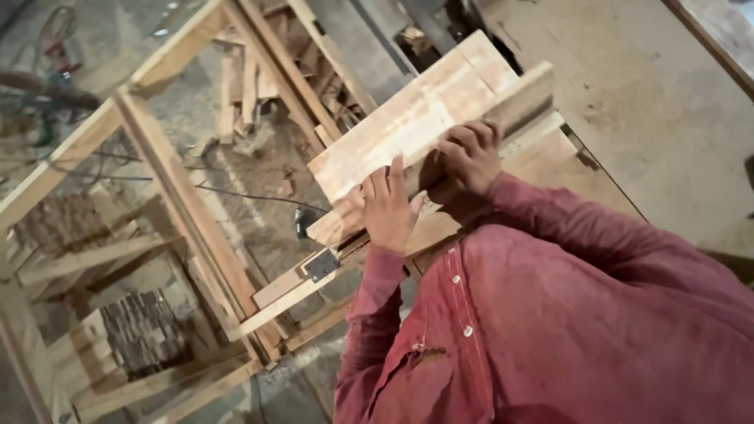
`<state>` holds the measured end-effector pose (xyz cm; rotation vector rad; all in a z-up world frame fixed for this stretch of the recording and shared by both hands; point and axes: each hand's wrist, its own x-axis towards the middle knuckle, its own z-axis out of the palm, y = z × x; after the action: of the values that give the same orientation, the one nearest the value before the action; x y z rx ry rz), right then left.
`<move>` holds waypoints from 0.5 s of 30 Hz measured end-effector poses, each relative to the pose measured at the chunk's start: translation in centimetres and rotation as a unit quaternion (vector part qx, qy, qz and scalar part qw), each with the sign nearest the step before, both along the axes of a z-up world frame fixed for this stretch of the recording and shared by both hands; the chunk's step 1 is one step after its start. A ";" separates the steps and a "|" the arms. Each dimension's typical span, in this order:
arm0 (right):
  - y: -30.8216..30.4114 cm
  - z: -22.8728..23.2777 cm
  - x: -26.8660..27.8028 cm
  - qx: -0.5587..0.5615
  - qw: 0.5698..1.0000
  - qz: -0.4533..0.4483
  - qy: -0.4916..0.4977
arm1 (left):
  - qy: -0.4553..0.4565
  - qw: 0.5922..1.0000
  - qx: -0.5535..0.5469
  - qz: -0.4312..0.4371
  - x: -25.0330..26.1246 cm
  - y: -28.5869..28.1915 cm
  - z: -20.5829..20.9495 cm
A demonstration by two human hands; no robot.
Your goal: Measuring and arranging wooden planks on a workbench in a workshop.
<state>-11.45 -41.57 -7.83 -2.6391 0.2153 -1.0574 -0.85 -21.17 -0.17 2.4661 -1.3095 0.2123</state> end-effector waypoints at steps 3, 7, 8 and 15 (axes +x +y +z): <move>0.5 1.4 -0.3 -0.006 0.999 -0.005 -0.048 | -0.014 0.999 0.030 -0.024 1.2 -2.6 2.9; 0.2 2.4 -1.4 0.024 0.998 0.033 -0.048 | 0.031 0.997 0.040 -0.064 0.8 -6.1 3.6; -0.1 2.4 -1.8 0.031 0.997 0.045 -0.045 | 0.064 0.996 0.027 -0.061 0.9 -6.5 3.7; -1.0 1.9 -4.9 0.082 0.992 0.099 -0.020 | 0.092 0.983 0.050 -0.153 1.0 -9.0 -3.2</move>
<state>-16.39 -42.56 -5.95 -2.4334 0.0292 -0.9815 0.14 -30.19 -3.33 2.2570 -1.6242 -0.1571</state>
